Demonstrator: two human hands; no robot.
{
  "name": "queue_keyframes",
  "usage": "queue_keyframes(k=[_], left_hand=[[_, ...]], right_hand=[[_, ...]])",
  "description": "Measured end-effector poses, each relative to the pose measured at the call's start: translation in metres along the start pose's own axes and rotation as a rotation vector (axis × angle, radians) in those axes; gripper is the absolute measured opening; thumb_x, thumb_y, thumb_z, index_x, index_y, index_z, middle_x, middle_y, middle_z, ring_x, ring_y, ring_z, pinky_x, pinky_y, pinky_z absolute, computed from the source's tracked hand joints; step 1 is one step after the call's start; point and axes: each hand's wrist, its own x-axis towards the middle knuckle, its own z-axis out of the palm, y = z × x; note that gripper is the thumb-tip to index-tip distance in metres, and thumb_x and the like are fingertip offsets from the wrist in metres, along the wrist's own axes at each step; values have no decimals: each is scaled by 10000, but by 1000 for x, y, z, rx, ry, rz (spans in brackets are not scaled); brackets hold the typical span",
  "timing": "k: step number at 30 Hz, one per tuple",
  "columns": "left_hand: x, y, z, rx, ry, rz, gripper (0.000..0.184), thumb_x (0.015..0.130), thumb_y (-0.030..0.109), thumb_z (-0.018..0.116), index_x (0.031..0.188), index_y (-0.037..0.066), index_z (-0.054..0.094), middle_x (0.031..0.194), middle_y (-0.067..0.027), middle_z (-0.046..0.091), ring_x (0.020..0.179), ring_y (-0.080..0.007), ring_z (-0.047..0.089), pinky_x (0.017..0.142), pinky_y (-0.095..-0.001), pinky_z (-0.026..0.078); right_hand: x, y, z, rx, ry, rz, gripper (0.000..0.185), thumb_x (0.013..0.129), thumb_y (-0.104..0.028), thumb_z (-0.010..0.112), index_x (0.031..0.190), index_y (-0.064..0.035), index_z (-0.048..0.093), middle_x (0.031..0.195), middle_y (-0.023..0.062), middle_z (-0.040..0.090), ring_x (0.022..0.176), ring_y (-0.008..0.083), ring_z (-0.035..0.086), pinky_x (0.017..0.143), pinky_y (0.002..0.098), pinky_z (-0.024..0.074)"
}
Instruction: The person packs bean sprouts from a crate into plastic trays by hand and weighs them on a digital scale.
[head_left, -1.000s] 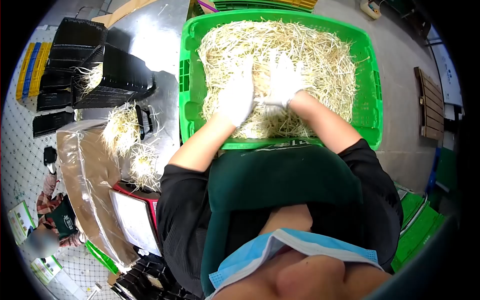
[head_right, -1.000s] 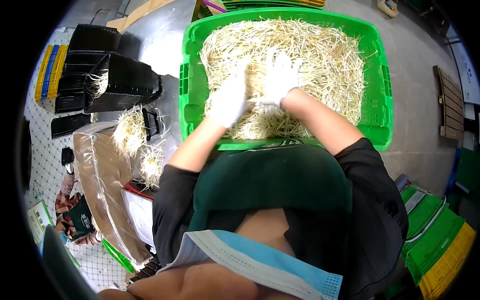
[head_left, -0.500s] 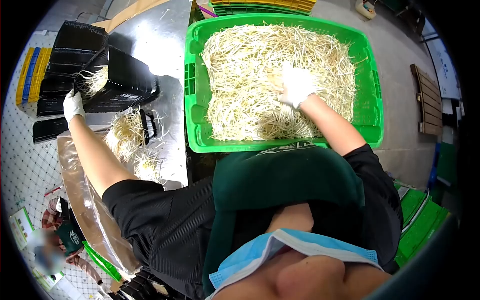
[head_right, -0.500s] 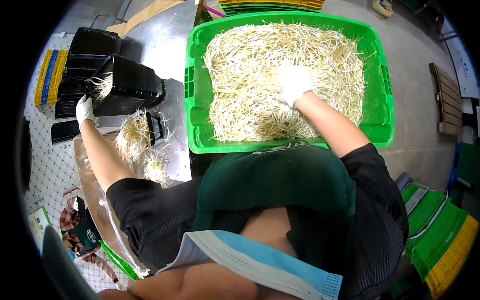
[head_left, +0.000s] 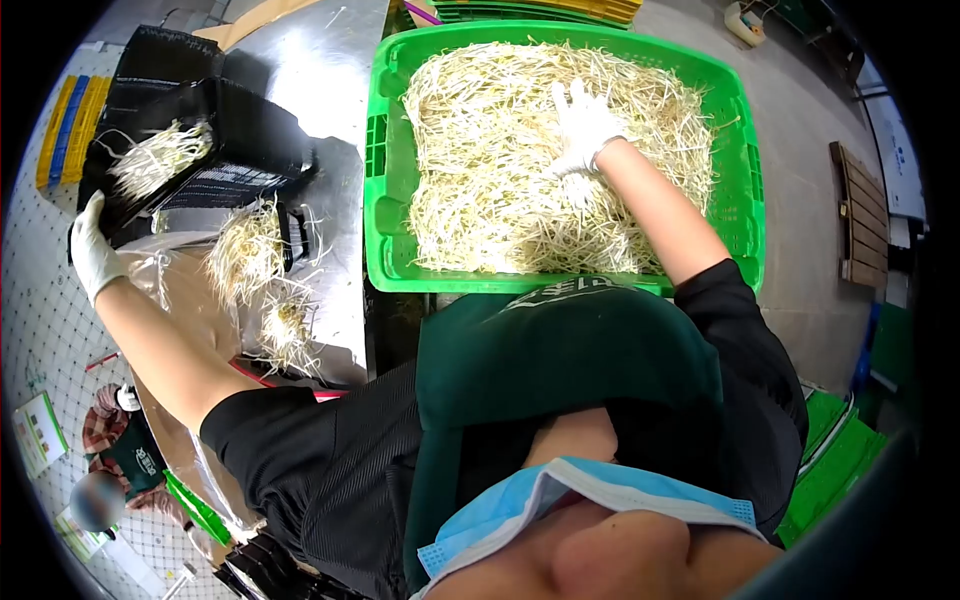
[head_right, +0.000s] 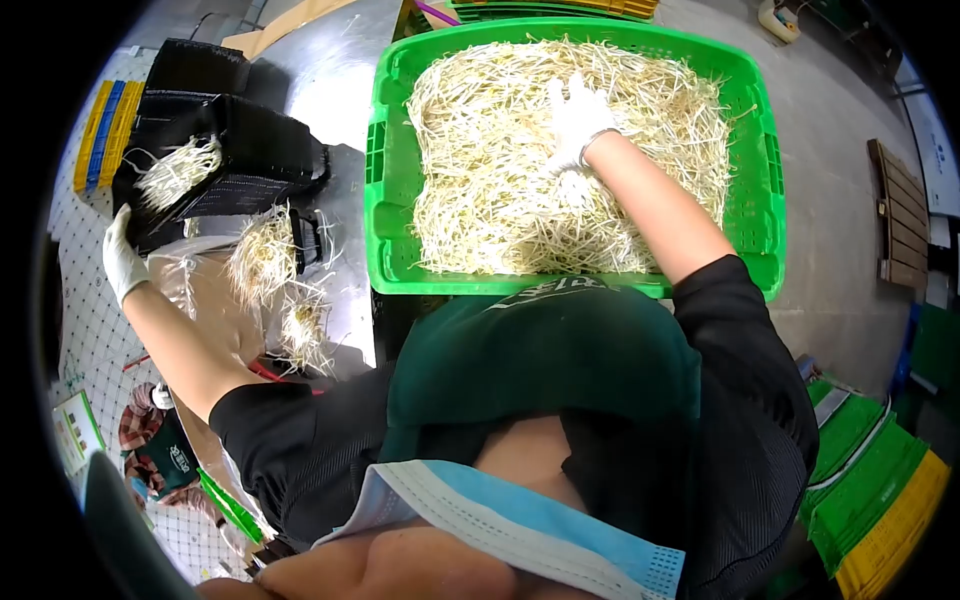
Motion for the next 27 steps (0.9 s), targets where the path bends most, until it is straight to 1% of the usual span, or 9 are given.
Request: queue_keyframes(k=[3,8,11,15,18,19,22,24,27], left_hand=[[30,-30,-63,-649,27,-333,277,764,65,692,1022,-26,643,1022,-121,663,911,-247,637,829,-358,515],[-27,-10,-80,-795,133,-350,213,736,26,649,916,-79,606,976,-201,643,891,-339,640,827,-488,548],[-118,23,-5,-751,-41,-410,157,714,57,674,859,11,639,909,-127,654,802,-264,640,793,-409,544],[-222,11,141,-761,-249,-613,169,709,97,679,864,33,664,867,-77,659,797,-210,627,762,-353,523],[-261,52,212,-555,-582,-347,397,726,123,593,1088,-37,576,980,-95,621,894,-187,595,841,-301,467],[-276,67,227,-423,-551,-183,406,730,132,592,1096,-41,565,1009,-99,607,928,-185,574,854,-305,453],[-304,56,263,-97,-491,136,424,728,118,606,1113,-39,525,1055,-102,561,985,-183,512,870,-317,423],[-318,53,256,-408,-605,-316,435,704,56,616,1115,-28,498,1022,-89,545,964,-179,495,842,-313,425],[-338,34,221,-846,-217,-504,432,660,-38,571,1076,25,472,983,-88,558,882,-193,545,784,-296,466]], right_hand=[[-2,0,-14,240,-553,93,1196,574,-558,756,1400,89,180,1038,239,606,920,331,613,800,354,500],[-21,32,7,359,-421,108,859,625,-485,751,1258,26,476,1047,164,633,939,257,620,822,313,501],[-32,66,4,1029,-214,106,789,631,-341,807,1282,-34,484,1162,135,609,1026,194,591,936,289,449],[-40,85,-45,1175,-38,-182,791,654,-422,763,1287,-40,482,1134,159,611,1018,263,596,900,351,473],[-20,73,-95,548,108,-608,751,649,-358,763,1277,-48,494,1050,163,618,892,296,609,827,391,489],[-9,64,-87,385,323,-758,555,652,-261,726,1133,-24,584,890,167,626,756,320,598,733,417,484],[13,6,-103,108,107,-688,318,653,-190,680,913,-11,637,763,161,623,705,322,598,701,413,472],[18,-42,-117,65,282,-698,140,679,-157,624,739,-31,625,673,149,607,714,308,613,686,411,461],[18,-125,-142,230,277,-603,144,729,-192,587,736,-58,637,734,139,621,752,282,628,687,400,460]])
